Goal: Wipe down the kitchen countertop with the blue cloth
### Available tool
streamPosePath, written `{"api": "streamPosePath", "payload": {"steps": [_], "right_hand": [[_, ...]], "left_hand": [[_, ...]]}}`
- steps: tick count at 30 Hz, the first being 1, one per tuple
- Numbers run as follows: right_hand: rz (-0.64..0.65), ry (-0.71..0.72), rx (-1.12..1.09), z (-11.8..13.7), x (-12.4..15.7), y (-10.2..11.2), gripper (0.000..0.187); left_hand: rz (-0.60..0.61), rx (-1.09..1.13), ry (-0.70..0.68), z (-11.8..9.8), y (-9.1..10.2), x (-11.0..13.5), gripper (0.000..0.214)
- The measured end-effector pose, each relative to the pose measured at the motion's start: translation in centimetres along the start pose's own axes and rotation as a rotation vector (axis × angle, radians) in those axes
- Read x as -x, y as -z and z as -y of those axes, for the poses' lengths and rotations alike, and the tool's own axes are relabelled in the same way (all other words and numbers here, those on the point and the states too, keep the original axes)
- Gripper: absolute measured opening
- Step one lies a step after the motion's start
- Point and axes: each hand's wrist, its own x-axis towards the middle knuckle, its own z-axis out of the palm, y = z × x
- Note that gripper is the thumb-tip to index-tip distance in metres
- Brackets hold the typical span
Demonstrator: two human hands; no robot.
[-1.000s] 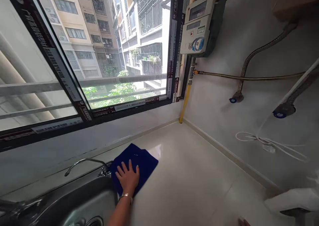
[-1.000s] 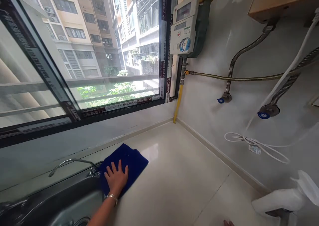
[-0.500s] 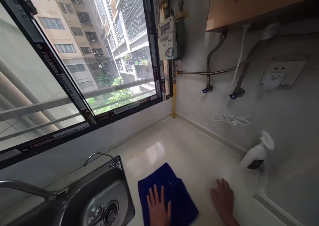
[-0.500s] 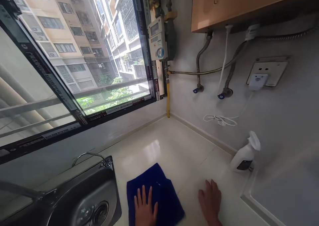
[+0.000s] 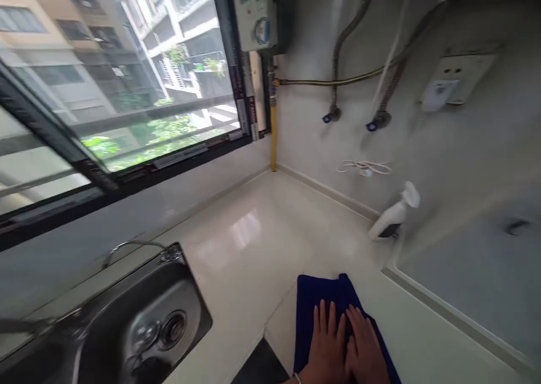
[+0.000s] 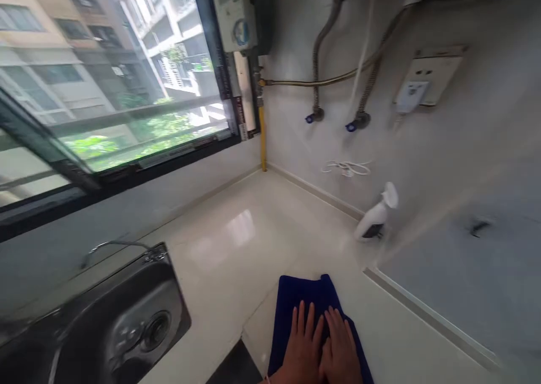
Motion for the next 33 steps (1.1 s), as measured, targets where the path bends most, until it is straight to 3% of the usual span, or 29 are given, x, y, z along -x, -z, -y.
{"api": "streamPosePath", "payload": {"steps": [4, 7, 14, 18, 23, 29, 33], "right_hand": [[-0.044, -0.156, 0.156, -1.3, 5.4, 3.7, 0.065], [-0.049, -0.296, 0.256, -1.6, 9.4, 5.3, 0.071], [-0.193, -0.612, 0.381, -1.6, 15.1, 7.4, 0.078], [-0.224, -0.65, 0.453, -1.1, 15.5, 9.0, 0.085], [-0.256, -0.744, 0.483, -0.6, 14.2, 10.4, 0.088], [-0.261, -0.807, 0.482, -1.2, 12.9, 11.6, 0.085], [-0.236, -0.821, 0.464, -2.6, 12.1, 12.7, 0.082]], "left_hand": [[-0.052, 0.052, -0.179, -3.8, -2.2, -0.2, 0.075], [-0.055, 0.099, -0.321, -6.1, -3.8, -0.7, 0.073], [0.073, 0.328, -0.792, -9.1, -3.9, -5.4, 0.078], [0.105, 0.363, -0.943, -10.6, -4.4, -8.2, 0.086], [-0.112, 0.334, -0.998, -12.2, -6.1, -9.9, 0.082], [-0.384, 0.37, -1.001, -13.4, -9.8, -10.4, 0.085], [-0.336, 0.463, -0.872, -14.6, -11.9, -9.8, 0.091]]}}
